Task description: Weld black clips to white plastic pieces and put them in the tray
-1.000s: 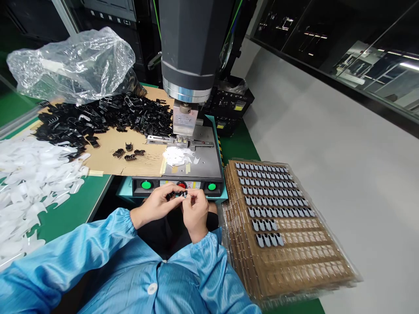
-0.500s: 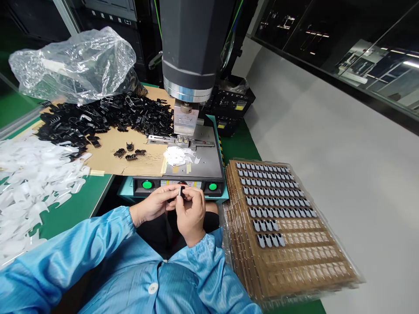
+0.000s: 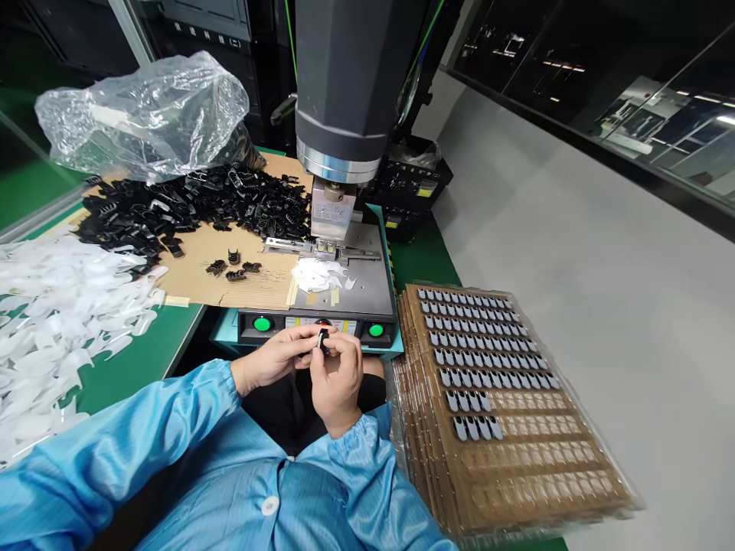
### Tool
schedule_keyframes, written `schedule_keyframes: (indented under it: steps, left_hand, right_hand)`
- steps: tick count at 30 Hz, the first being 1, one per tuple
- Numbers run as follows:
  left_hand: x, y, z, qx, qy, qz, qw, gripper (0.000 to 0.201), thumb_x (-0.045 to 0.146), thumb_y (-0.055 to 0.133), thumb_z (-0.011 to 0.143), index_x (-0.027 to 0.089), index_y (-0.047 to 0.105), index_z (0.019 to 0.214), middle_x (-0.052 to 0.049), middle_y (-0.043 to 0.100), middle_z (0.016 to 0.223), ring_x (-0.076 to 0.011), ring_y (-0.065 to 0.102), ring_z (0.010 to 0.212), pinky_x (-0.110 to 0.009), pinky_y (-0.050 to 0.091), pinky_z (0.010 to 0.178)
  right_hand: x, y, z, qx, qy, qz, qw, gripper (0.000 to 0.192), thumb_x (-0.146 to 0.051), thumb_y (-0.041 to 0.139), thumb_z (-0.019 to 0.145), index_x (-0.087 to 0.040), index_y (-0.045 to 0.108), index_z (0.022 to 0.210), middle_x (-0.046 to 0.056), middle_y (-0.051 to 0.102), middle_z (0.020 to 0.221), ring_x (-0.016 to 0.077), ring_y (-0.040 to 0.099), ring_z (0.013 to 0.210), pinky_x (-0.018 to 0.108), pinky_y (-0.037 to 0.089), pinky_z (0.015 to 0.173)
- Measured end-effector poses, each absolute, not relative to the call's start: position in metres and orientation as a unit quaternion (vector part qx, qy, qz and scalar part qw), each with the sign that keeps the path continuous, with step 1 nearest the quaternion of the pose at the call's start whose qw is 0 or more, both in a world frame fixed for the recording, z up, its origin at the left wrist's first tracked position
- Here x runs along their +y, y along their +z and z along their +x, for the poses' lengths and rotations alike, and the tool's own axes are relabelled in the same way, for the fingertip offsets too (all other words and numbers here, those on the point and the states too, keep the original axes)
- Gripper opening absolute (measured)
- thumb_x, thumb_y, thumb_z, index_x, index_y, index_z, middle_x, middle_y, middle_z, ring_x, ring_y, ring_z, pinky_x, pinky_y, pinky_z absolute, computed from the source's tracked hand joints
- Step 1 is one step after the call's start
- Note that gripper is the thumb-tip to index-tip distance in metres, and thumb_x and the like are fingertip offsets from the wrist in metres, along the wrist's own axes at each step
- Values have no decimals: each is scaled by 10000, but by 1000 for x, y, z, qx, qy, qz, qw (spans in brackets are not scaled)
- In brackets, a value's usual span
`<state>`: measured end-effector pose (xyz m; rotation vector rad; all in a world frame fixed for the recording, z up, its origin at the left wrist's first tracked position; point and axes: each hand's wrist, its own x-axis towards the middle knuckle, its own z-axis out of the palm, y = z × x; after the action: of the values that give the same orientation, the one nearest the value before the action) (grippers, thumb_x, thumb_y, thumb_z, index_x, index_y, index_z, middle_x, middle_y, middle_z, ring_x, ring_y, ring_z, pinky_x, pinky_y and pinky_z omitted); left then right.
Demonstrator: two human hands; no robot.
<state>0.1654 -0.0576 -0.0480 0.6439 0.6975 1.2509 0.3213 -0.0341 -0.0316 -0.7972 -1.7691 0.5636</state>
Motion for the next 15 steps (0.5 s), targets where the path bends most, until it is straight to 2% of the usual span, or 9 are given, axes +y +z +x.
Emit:
schedule_keyframes:
  steps: [11, 15]
  left_hand:
    - [-57, -50, 165, 319, 561, 296, 705, 470, 427, 822, 908, 199, 759, 1314, 17, 516, 748, -61, 401, 599, -215, 264, 577]
    - [-55, -44, 166, 339, 569, 293, 690, 513, 451, 855, 866, 191, 759, 1298, 40, 485, 702, -60, 358, 581, -218, 264, 572]
  right_hand:
    - [-34, -32, 321, -740, 243, -341, 526, 161, -191, 677, 976, -253, 613, 1110, 77, 658, 1124, 231, 670, 1035, 395, 580, 850]
    - [-31, -35, 321, -746, 251, -368, 495, 234, -208, 679, 969, -251, 583, 1179, 89, 659, 1182, 214, 662, 971, 390, 585, 826]
